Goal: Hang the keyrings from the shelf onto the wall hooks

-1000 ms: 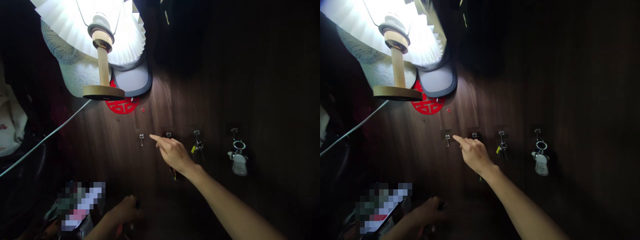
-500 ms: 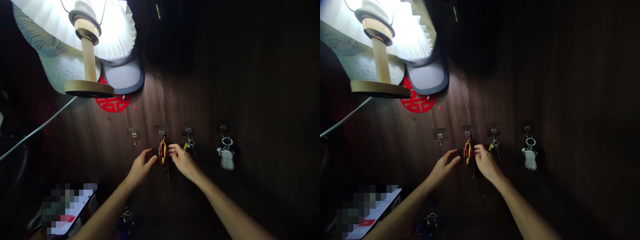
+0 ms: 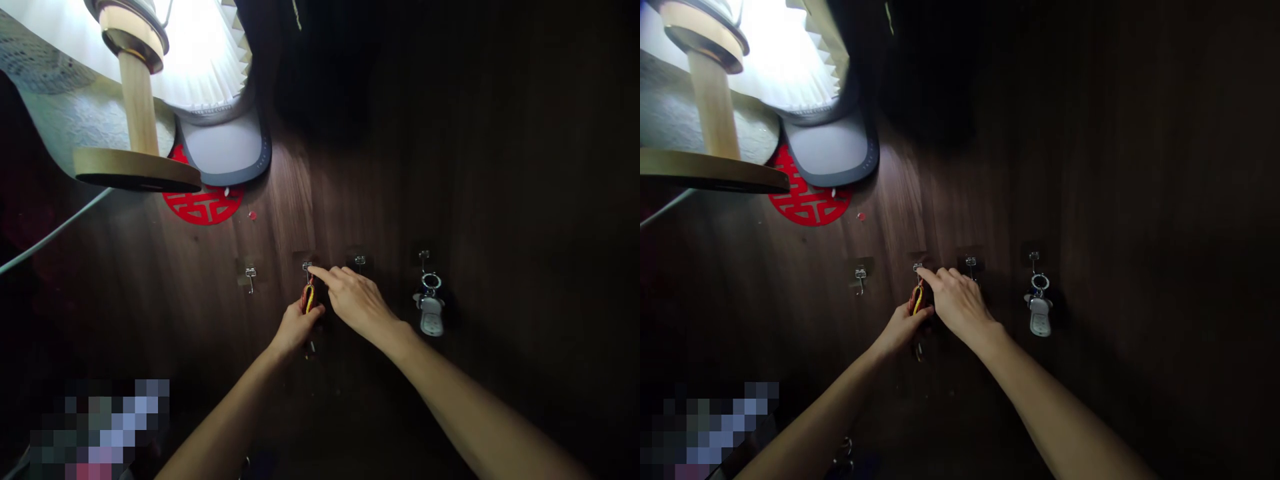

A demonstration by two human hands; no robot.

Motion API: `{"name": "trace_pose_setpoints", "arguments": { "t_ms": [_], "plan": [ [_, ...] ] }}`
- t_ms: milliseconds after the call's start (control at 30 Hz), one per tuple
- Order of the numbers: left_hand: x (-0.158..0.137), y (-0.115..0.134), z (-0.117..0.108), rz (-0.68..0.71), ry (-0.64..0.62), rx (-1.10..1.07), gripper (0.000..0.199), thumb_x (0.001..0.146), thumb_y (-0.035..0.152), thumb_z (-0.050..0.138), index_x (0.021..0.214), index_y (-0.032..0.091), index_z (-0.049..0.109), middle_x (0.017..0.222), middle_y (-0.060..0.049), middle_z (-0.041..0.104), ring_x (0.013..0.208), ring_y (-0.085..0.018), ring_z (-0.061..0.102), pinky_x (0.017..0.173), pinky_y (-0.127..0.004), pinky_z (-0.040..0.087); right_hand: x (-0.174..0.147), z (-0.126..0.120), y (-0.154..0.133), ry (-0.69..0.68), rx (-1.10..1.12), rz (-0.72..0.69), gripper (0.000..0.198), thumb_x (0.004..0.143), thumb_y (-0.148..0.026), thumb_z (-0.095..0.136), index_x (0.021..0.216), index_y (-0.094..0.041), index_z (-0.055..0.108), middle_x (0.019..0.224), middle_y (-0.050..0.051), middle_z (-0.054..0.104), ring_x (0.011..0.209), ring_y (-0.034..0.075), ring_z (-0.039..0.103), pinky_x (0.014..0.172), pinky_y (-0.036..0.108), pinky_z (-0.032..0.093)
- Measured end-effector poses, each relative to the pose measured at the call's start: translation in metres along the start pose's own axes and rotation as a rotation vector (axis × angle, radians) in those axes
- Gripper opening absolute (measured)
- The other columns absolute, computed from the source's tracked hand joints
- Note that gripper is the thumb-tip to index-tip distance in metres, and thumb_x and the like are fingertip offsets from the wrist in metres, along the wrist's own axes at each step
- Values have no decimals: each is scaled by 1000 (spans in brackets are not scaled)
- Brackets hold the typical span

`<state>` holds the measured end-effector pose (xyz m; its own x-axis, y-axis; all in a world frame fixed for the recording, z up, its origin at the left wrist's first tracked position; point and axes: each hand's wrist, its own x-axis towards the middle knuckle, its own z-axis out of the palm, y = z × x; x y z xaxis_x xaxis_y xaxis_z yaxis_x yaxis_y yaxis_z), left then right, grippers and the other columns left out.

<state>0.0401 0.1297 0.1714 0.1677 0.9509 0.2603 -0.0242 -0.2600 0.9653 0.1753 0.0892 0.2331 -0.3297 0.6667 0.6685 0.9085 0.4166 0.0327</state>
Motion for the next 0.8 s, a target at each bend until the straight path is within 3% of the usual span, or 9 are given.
{"name": "trace_pose_setpoints", "arguments": {
  "t_ms": [167,367,433,533,633,733,800],
  "plan": [
    [-5,11,-4,-32,-10,47,16,67,23,70,70,16,56,51,8,50,39,-6,48,41,-16,37,10,0,-6,-76,-90,-20,46,86,-15,44,130,-29,45,105,5,64,96,21,53,76,30,38],
    [-20,57,-2,-8,-78,-21,21,72,33,66,77,15,55,58,4,57,40,-7,55,32,-13,32,15,-14,-9,-158,-80,-30,36,89,-16,40,120,-28,55,101,6,65,95,22,54,77,31,37],
    [-25,58,-5,-28,-110,-1,22,72,35,66,74,16,55,60,3,57,41,-7,55,31,-13,31,15,-16,-9,-170,-87,-24,36,88,-13,39,117,-26,58,99,7,66,94,22,55,77,32,38],
    [-44,24,-16,-225,-191,211,14,73,30,61,77,17,56,56,6,57,40,-8,54,34,-14,34,7,-14,-5,-96,-29,-42,49,83,-4,37,122,-28,55,98,5,67,93,21,57,78,32,41],
    [-78,-39,-37,-385,-233,395,8,67,20,64,71,16,60,51,6,57,43,-10,54,38,-16,36,-11,-10,11,137,179,-26,56,80,-2,35,125,-29,52,96,1,67,91,17,59,80,30,44],
    [-108,-91,-60,-392,-207,651,10,66,17,61,75,18,62,65,5,65,67,-15,63,52,-18,43,-29,-2,36,440,409,89,44,80,-5,33,108,-23,61,88,1,66,88,15,61,82,30,46],
    [-116,-103,-71,-327,-189,894,14,70,16,56,81,19,64,78,2,70,82,-18,65,64,-20,45,-36,10,55,539,511,194,35,78,-7,34,96,-21,61,84,3,65,85,16,61,81,32,48]
  ]
}}
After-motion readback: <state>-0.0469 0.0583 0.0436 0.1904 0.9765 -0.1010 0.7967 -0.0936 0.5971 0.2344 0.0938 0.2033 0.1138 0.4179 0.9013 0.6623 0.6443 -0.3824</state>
